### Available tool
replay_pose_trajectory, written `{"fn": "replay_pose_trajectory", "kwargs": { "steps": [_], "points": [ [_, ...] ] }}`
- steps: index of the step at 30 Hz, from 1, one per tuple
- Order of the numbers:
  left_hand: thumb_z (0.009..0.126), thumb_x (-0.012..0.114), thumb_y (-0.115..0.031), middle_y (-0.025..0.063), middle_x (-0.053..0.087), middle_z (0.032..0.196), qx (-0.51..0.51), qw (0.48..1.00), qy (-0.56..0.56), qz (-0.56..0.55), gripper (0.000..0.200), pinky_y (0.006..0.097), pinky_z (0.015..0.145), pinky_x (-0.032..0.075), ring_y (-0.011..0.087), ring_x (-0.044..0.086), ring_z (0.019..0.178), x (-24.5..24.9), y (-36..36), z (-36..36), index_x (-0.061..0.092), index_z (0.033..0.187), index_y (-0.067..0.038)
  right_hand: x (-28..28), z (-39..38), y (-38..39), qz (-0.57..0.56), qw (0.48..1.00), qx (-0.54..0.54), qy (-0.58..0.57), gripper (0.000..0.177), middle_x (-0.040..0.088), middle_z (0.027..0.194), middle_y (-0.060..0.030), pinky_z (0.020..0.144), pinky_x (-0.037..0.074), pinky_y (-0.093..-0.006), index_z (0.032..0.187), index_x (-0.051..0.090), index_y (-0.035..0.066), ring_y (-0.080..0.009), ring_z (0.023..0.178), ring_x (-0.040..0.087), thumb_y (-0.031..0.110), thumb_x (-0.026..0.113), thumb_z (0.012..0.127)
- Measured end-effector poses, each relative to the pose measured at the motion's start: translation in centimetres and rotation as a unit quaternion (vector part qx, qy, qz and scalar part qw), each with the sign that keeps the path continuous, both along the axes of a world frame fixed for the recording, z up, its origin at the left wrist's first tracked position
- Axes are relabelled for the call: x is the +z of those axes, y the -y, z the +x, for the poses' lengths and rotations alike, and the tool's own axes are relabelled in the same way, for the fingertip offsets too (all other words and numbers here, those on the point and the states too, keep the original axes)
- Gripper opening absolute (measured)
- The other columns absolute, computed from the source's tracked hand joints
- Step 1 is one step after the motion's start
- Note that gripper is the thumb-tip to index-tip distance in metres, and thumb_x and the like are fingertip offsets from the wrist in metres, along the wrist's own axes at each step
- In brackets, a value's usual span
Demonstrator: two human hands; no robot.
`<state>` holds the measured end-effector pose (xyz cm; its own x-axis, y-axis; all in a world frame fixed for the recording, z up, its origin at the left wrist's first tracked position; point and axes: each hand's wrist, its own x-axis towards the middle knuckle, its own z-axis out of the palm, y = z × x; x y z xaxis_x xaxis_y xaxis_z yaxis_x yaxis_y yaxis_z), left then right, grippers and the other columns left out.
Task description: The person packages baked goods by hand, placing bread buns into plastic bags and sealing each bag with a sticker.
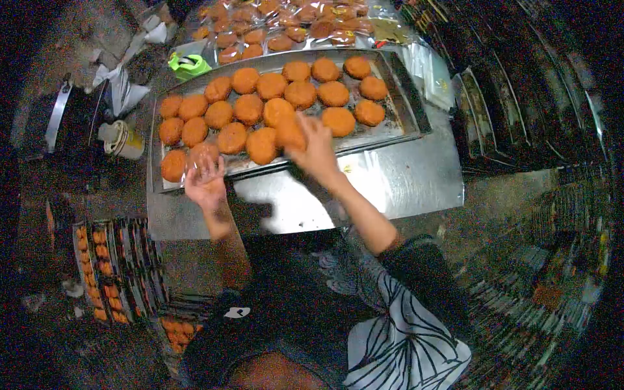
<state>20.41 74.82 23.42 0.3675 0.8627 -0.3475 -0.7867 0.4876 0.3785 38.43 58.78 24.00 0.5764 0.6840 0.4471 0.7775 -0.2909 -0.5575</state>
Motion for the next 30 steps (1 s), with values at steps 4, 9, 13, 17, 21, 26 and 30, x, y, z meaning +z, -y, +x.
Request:
{"fn": "replay_pose_trajectory", "kwargs": {
  "steps": [4,9,13,17,21,26,30],
  "points": [
    [0.079,0.043,-0.016,0.0112,0.050,0.110,-0.037,0.988,0.026,0.145,0.042,0.0434,0.088,0.037,0.0262,0.048,0.102,1.7,6.5,5.7,0.037,0.119,-0.005,6.8,-3.6,2.0,-0.013,0.978,0.079,0.193,0.073,0.048,0.111,-0.0086,0.075,0.037,-0.0334,0.119,0.042,0.007,-0.0265,0.085,0.047,0.014,0.068,0.050],
    [0.081,0.043,-0.005,0.0113,0.047,0.113,-0.233,0.931,-0.086,0.267,0.045,0.0369,0.087,0.039,0.0239,0.048,0.102,2.3,10.2,8.5,0.028,0.124,-0.006,7.2,-3.6,8.0,0.013,0.991,0.080,0.107,0.079,0.053,0.104,-0.0087,0.069,0.037,-0.0345,0.123,0.037,0.003,-0.0259,0.077,0.046,0.016,0.069,0.052],
    [0.082,0.043,-0.009,0.0129,0.040,0.120,-0.249,0.928,-0.022,0.275,0.049,0.0372,0.090,0.037,0.0237,0.044,0.106,3.3,15.7,10.8,0.023,0.127,-0.005,6.4,-2.3,8.5,0.069,0.994,-0.077,0.038,0.091,0.056,0.094,-0.0111,0.066,0.039,-0.0335,0.125,0.029,-0.005,-0.0273,0.070,0.047,0.021,0.072,0.050],
    [0.082,0.040,-0.023,0.0146,0.043,0.116,-0.310,0.923,-0.031,0.227,0.046,0.0374,0.089,0.037,0.0246,0.046,0.104,1.9,16.8,11.0,0.030,0.122,-0.002,3.7,-3.0,9.3,0.066,0.988,-0.122,0.059,0.082,0.052,0.085,-0.0125,0.062,0.043,-0.0304,0.128,0.021,-0.005,-0.0256,0.067,0.049,0.020,0.061,0.061],
    [0.081,0.042,-0.031,0.0146,0.048,0.108,-0.289,0.947,-0.073,0.118,0.045,0.0344,0.083,0.041,0.0246,0.050,0.097,3.4,18.1,10.2,0.039,0.114,-0.001,5.0,-2.0,8.8,0.141,0.988,-0.065,0.015,0.076,0.052,0.085,-0.0126,0.060,0.044,-0.0310,0.127,0.025,-0.002,-0.0256,0.065,0.051,0.021,0.061,0.064],
    [0.080,0.050,-0.031,0.0024,0.057,0.074,-0.439,0.821,-0.211,0.299,0.026,0.0275,0.063,0.044,0.0165,0.053,0.067,-6.5,20.4,9.9,0.053,0.089,-0.007,0.7,4.2,12.6,0.042,0.975,0.026,-0.215,0.035,0.056,0.078,-0.0154,0.059,0.044,-0.0320,0.103,0.051,0.001,-0.0227,0.069,0.056,0.021,0.057,0.074],
    [0.066,0.065,-0.009,0.0072,0.052,0.067,-0.382,0.582,-0.285,0.659,0.024,0.0278,0.057,0.044,0.0192,0.051,0.059,-10.2,23.0,10.6,0.053,0.085,-0.001,8.6,12.4,5.3,0.203,0.967,-0.049,-0.145,0.023,0.059,0.078,-0.0184,0.063,0.045,-0.0344,0.089,0.057,-0.001,-0.0257,0.069,0.058,0.017,0.054,0.075]
  ]
}}
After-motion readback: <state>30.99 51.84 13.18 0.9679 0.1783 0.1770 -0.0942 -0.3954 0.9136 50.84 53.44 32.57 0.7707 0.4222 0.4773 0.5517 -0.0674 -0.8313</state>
